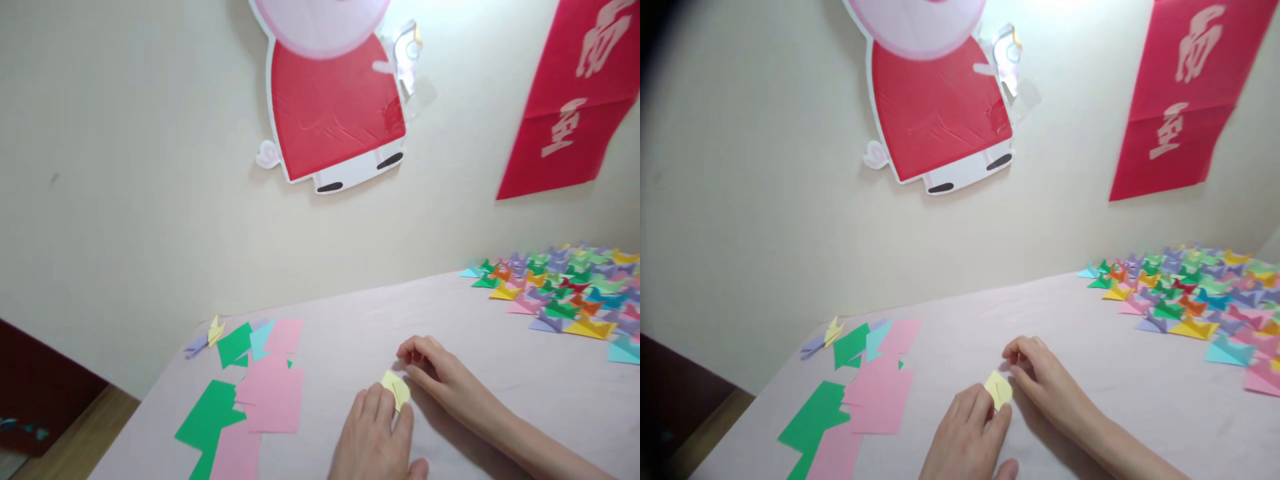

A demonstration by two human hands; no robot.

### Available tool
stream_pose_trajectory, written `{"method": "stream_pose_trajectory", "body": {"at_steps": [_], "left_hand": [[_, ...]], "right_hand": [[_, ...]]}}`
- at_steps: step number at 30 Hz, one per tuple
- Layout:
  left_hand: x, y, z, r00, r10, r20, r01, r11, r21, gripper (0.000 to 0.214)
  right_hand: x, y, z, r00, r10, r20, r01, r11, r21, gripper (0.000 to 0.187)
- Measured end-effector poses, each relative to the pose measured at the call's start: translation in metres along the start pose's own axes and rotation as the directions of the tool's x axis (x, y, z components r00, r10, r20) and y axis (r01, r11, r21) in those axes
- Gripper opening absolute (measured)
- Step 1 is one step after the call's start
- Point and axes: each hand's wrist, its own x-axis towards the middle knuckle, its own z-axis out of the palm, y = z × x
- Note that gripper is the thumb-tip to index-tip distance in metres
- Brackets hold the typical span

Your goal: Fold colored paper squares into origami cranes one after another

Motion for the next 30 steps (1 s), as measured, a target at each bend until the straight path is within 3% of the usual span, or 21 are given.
{"method": "stream_pose_trajectory", "body": {"at_steps": [3,8,12,18,23,30], "left_hand": [[0.005,-0.002,-0.019,0.997,-0.074,0.030,0.079,0.980,-0.185,0.034],[0.014,-0.018,-0.043,0.996,0.013,0.091,0.018,0.942,-0.335,0.027],[0.021,-0.023,-0.038,0.990,-0.089,0.108,0.118,0.948,-0.295,0.020],[0.024,-0.016,-0.028,0.959,-0.246,0.142,0.278,0.917,-0.287,0.017],[0.017,-0.020,-0.034,0.959,-0.230,0.164,0.277,0.881,-0.383,0.022],[0.013,-0.025,-0.032,0.972,-0.210,0.107,0.236,0.861,-0.451,0.021]], "right_hand": [[-0.011,-0.012,0.001,0.999,-0.026,0.039,0.031,0.991,-0.130,0.015],[-0.024,-0.023,-0.002,0.997,-0.063,0.055,0.074,0.971,-0.228,0.016],[-0.022,-0.027,-0.001,0.996,-0.055,0.071,0.072,0.961,-0.268,0.021],[-0.005,-0.020,0.008,0.980,-0.114,0.163,0.146,0.969,-0.201,0.012],[-0.001,-0.015,0.008,0.967,-0.125,0.223,0.155,0.980,-0.122,0.016],[-0.002,-0.019,0.004,0.971,-0.086,0.222,0.118,0.984,-0.134,0.019]]}}
